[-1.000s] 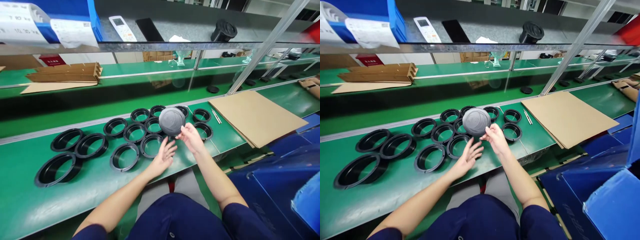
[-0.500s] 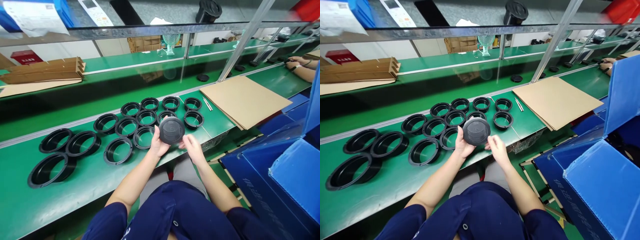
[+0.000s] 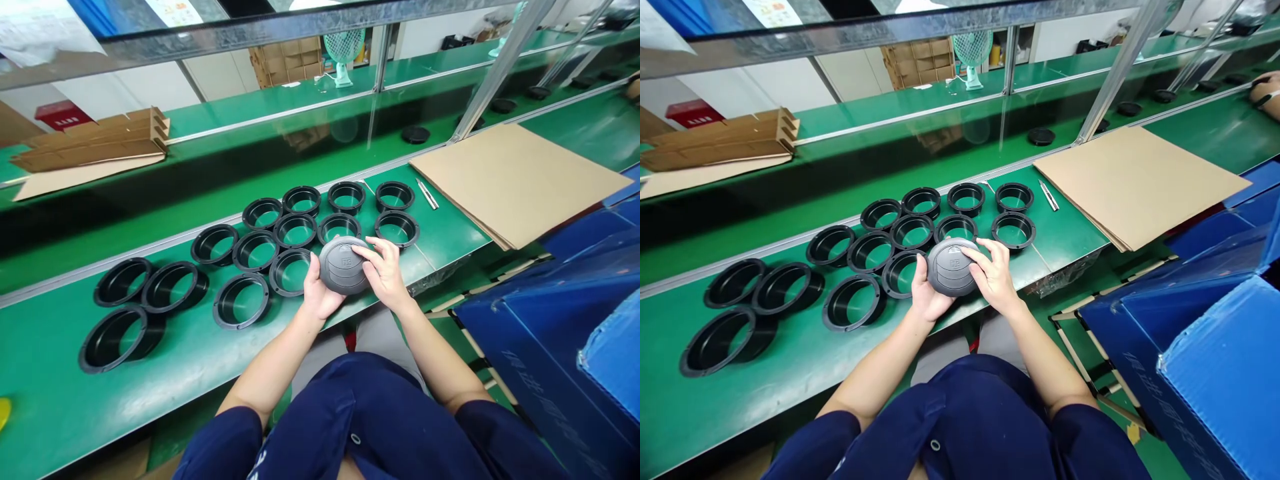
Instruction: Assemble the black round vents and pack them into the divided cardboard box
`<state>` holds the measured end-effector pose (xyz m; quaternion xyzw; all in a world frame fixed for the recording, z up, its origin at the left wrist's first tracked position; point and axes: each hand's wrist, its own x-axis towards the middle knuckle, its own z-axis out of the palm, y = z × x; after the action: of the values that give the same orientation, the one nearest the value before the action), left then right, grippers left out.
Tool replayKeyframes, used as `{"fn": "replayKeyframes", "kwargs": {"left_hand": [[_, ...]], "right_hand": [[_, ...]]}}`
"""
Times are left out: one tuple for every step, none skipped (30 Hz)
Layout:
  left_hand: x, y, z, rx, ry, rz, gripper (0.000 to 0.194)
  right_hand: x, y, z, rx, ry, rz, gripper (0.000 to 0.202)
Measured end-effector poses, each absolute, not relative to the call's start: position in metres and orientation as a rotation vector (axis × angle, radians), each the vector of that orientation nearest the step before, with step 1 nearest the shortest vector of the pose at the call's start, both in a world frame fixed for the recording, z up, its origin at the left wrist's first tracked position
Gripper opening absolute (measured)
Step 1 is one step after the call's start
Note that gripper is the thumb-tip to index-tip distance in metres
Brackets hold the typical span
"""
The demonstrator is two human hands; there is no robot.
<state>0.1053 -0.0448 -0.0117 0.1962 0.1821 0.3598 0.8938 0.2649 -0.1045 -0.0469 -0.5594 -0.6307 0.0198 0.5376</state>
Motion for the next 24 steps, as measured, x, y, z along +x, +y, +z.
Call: {"fn": "replayKeyframes", "kwargs": {"left_hand": [[0.105,-0.044,-0.012,0.401,0.383,0.746,0.063],[0.106,-0.044,-0.012,0.398,0.386,0.748,0.063],[0.106,-0.044,-0.012,0.4,0.385,0.753,0.062],[0.106,-0.044,-0.013,0.407,0.38,0.758,0.061],[0.106,-0.044,-0.013,0.419,0.373,0.762,0.06],[0.107,-0.045,-0.014,0.432,0.366,0.763,0.06],[0.107,-0.045,-0.015,0.443,0.361,0.76,0.059],[0.107,-0.046,-0.015,0.452,0.36,0.758,0.059],[0.108,-0.046,-0.015,0.458,0.361,0.756,0.059],[0.108,-0.047,-0.015,0.463,0.364,0.755,0.059],[0.109,-0.047,-0.015,0.469,0.366,0.754,0.059],[0.109,-0.048,-0.015,0.475,0.369,0.753,0.059],[0.109,-0.048,-0.015,0.479,0.37,0.751,0.059],[0.11,-0.048,-0.015,0.48,0.373,0.747,0.059],[0.11,-0.049,-0.015,0.476,0.377,0.743,0.059],[0.11,-0.049,-0.015,0.47,0.383,0.74,0.059],[0.11,-0.049,-0.014,0.463,0.389,0.737,0.059],[0.11,-0.048,-0.014,0.457,0.396,0.735,0.06],[0.11,-0.048,-0.014,0.454,0.4,0.734,0.062],[0.11,-0.047,-0.013,0.455,0.401,0.736,0.065],[0.11,-0.046,-0.013,0.457,0.397,0.738,0.068],[0.109,-0.045,-0.013,0.459,0.39,0.737,0.071],[0.109,-0.044,-0.012,0.46,0.382,0.732,0.073],[0.108,-0.043,-0.012,0.459,0.374,0.723,0.075]], "right_hand": [[0.266,-0.104,-0.048,-1.34,-1.515,0.029,0.039],[0.268,-0.104,-0.048,-1.348,-1.53,0.01,0.04],[0.269,-0.103,-0.048,-1.355,-1.544,-0.012,0.041],[0.27,-0.102,-0.048,-1.359,-1.556,-0.029,0.043],[0.271,-0.1,-0.048,-1.358,-1.564,-0.04,0.044],[0.271,-0.099,-0.048,-1.353,-1.568,-0.046,0.045],[0.272,-0.097,-0.048,-1.346,-1.568,-0.049,0.046],[0.272,-0.096,-0.047,-1.339,-1.568,-0.047,0.046],[0.273,-0.094,-0.047,-1.332,-1.568,-0.041,0.046],[0.273,-0.093,-0.047,-1.323,-1.568,-0.032,0.046],[0.272,-0.092,-0.047,-1.313,-1.567,-0.02,0.046],[0.272,-0.092,-0.047,-1.306,-1.565,-0.003,0.046],[0.272,-0.092,-0.047,-1.3,-1.561,0.017,0.046],[0.272,-0.092,-0.048,-1.299,-1.554,0.039,0.047],[0.272,-0.093,-0.047,-1.301,-1.546,0.064,0.048],[0.272,-0.093,-0.047,-1.304,-1.538,0.092,0.049],[0.272,-0.095,-0.046,-1.302,-1.53,0.12,0.051],[0.272,-0.096,-0.045,-1.293,-1.515,0.154,0.052],[0.273,-0.097,-0.044,-1.28,-1.494,0.199,0.054],[0.274,-0.098,-0.042,-1.264,-1.464,0.253,0.055],[0.276,-0.099,-0.041,-1.246,-1.426,0.311,0.057],[0.277,-0.1,-0.041,-1.225,-1.382,0.368,0.058],[0.278,-0.101,-0.041,-1.201,-1.337,0.422,0.059],[0.28,-0.101,-0.042,-1.172,-1.295,0.471,0.06]]}}
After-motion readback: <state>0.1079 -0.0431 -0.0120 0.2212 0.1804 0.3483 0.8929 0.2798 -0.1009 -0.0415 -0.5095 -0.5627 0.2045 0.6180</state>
